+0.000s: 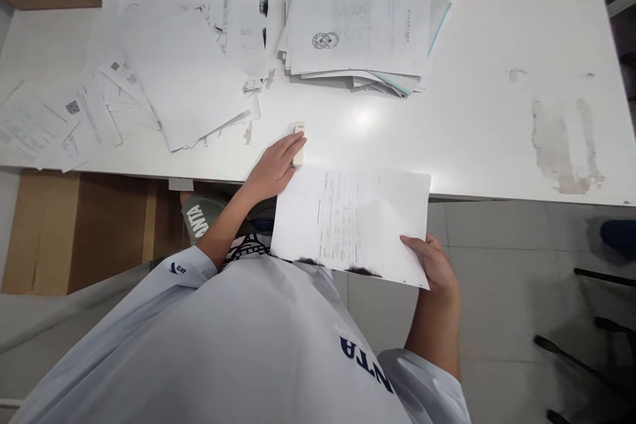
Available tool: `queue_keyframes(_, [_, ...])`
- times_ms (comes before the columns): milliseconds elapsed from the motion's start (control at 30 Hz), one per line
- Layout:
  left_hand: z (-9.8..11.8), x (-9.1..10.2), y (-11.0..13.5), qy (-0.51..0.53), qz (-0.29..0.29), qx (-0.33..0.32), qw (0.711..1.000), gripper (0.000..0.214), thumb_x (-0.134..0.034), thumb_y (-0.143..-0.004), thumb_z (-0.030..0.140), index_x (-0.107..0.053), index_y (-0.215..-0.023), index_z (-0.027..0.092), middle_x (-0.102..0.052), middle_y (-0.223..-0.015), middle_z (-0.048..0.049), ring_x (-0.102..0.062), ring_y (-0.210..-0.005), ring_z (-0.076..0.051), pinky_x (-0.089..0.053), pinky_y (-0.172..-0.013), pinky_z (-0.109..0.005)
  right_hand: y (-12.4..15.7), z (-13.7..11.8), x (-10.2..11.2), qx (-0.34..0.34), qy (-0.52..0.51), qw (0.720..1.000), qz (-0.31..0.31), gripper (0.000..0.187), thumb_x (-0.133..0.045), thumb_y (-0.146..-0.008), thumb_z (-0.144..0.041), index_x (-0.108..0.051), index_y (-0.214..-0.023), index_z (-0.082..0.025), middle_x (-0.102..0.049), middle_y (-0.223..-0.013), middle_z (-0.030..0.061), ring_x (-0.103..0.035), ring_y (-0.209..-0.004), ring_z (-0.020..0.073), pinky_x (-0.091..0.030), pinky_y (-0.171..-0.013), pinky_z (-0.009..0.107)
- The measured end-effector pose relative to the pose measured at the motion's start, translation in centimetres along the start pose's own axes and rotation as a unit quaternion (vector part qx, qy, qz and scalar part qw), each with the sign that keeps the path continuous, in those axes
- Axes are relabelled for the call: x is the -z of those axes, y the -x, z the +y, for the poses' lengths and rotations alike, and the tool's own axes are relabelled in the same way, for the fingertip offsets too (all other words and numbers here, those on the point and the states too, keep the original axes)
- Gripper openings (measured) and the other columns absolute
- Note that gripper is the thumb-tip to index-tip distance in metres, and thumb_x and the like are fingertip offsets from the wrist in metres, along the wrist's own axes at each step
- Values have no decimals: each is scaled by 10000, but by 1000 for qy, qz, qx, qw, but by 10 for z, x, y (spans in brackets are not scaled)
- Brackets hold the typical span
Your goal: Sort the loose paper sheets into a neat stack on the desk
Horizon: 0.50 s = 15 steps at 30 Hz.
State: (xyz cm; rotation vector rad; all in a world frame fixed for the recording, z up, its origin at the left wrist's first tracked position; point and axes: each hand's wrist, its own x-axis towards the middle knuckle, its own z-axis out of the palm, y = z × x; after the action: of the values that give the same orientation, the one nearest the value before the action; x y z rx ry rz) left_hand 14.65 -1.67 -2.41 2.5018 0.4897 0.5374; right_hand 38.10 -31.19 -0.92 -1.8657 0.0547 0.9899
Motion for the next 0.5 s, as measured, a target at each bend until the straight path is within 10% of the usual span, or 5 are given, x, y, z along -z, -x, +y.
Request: queue_keyframes(500, [-1, 8, 3, -38, -57, 30, 997, 617, -353, -924, 157, -276, -1516, 310, -183, -1636, 17, -87, -1517, -281, -247, -1182, -509, -36, -20, -19, 19, -33, 999, -29, 489, -827, -454, -324, -634, -884, -194, -702, -747, 38, -656, -590, 238, -536, -462, 325])
